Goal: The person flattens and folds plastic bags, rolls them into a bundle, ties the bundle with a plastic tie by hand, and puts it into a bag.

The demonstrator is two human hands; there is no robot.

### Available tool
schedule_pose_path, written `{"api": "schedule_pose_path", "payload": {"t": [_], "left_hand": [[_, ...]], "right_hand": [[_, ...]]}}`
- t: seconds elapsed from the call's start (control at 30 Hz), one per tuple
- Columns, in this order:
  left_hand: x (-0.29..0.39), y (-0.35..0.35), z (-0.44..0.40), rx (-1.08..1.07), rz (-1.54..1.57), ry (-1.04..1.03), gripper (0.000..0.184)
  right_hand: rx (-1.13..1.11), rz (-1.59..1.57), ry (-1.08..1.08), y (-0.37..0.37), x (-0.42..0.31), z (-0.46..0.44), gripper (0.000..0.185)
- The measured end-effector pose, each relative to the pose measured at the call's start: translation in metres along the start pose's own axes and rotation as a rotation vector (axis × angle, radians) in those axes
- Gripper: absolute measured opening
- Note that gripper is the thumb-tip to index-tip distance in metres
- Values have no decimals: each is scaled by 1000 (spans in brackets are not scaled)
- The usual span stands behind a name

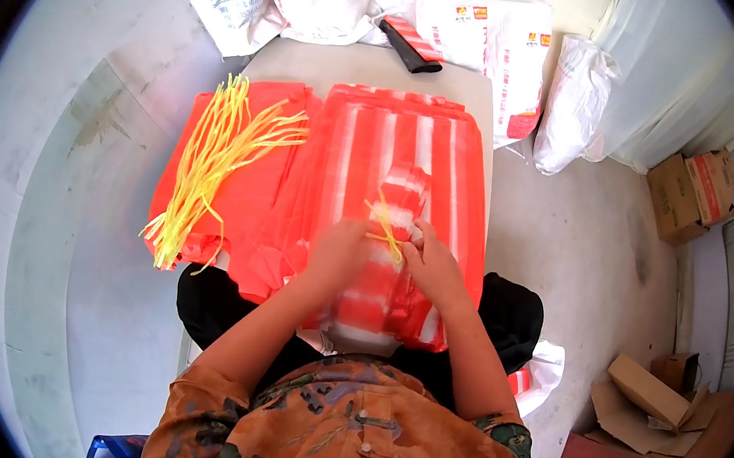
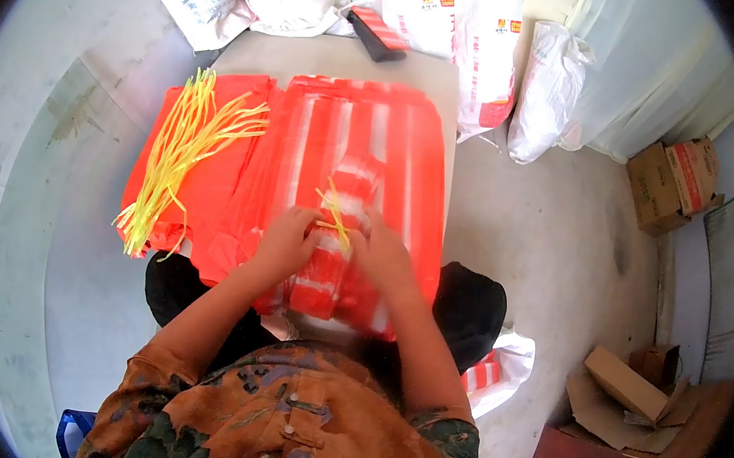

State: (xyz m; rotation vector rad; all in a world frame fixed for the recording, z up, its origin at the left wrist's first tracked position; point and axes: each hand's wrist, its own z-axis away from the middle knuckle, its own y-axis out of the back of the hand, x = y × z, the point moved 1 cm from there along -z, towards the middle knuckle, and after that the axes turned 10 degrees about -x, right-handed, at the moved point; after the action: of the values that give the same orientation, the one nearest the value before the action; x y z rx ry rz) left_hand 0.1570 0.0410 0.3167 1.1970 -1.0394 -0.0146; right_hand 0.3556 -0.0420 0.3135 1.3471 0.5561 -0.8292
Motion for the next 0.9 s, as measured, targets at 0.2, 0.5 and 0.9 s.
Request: {"api": "schedule_pose_path", "payload": {"t": [0.2, 0.5, 0.9], "left_hand": [[10, 12, 10, -178, 867, 238, 40], [-22, -6, 30, -322, 1686, 257, 42], [11, -30, 32, -173, 1566, 367, 34]], "right_hand": [[-4, -291, 91, 5, -60, 18, 52], [95, -642, 52, -20, -25, -3, 55], [17, -888, 47, -33, -6, 0, 50]]}}
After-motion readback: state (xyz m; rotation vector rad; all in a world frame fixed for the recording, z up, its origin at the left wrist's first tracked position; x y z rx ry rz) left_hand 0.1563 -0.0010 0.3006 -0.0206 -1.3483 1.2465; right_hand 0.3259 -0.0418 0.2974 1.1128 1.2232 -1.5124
